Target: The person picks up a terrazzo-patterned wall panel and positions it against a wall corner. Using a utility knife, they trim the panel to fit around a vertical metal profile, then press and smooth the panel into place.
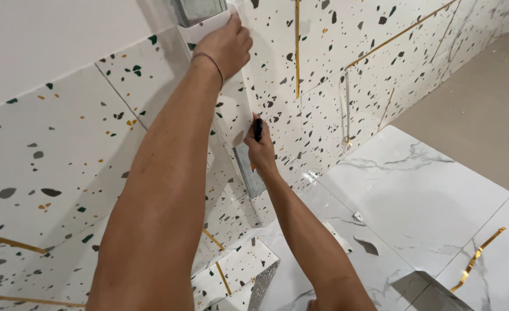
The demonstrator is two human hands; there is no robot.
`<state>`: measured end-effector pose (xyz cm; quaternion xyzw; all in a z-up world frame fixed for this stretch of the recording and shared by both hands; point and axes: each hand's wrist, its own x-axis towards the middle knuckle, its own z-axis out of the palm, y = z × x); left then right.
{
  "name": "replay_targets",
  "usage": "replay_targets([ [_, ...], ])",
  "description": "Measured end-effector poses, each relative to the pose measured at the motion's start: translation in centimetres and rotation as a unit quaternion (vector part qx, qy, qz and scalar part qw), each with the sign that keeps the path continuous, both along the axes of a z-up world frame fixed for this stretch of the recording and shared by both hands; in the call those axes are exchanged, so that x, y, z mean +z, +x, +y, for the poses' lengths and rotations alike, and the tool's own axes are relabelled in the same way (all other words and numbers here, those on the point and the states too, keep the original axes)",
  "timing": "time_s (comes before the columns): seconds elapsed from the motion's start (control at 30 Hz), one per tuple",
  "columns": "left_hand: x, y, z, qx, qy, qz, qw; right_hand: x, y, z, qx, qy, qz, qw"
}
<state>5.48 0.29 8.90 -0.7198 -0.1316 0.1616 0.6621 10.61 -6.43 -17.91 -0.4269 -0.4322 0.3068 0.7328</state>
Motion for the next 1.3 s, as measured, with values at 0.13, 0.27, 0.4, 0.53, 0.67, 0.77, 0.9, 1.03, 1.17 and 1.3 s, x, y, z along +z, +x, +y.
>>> replay_targets([
  [0.13,0.4,-1.4,-0.8,0.006,0.039,-0.001,0.999,0.2,-0.5,1.1,-0.041,0.046,-0.017,0.998],
  [0.27,0.8,-1.6,-1.3,-0.003,0.050,-0.026,0.998,0.4,-0.9,1.7,-0.061,0.077,-0.023,0.995],
  [0.4,1.2,-1.3,-1.1,-0.016,0.012,-0.009,1.000,0.3,-0.8,1.9,-0.052,0.039,0.026,0.998],
  [0.53,1.2,-0.2,-1.0,0.034,-0.002,0.037,0.999,-0.2,-0.2,2.5,-0.056,0.049,0.026,0.997],
  [0.67,1.3,-0.1,-1.4,0.059,0.016,0.023,0.998,-0.4,0.8,2.1,0.033,0.052,0.069,0.996],
  [0.77,0.9,-0.9,-1.8,0.052,0.057,0.004,0.997,-1.0,2.5,0.7,0.111,0.045,0.177,0.977],
  [0.9,-1.5,0.5,-3.3,0.162,0.047,0.008,0.986,-1.7,4.4,-0.3,0.005,0.016,0.272,0.962],
  [1.03,-6.5,0.6,-5.6,0.113,-0.097,0.026,0.988,-2.6,5.1,-0.8,0.008,-0.061,0.157,0.986],
  [1.17,-8.7,-0.8,-5.5,0.075,-0.122,0.023,0.989,-2.9,4.6,0.1,0.029,-0.050,0.156,0.986],
  [1.3,-8.0,-1.5,-4.7,0.092,-0.176,0.057,0.978,-3.3,4.1,1.6,0.053,0.008,0.177,0.983],
])
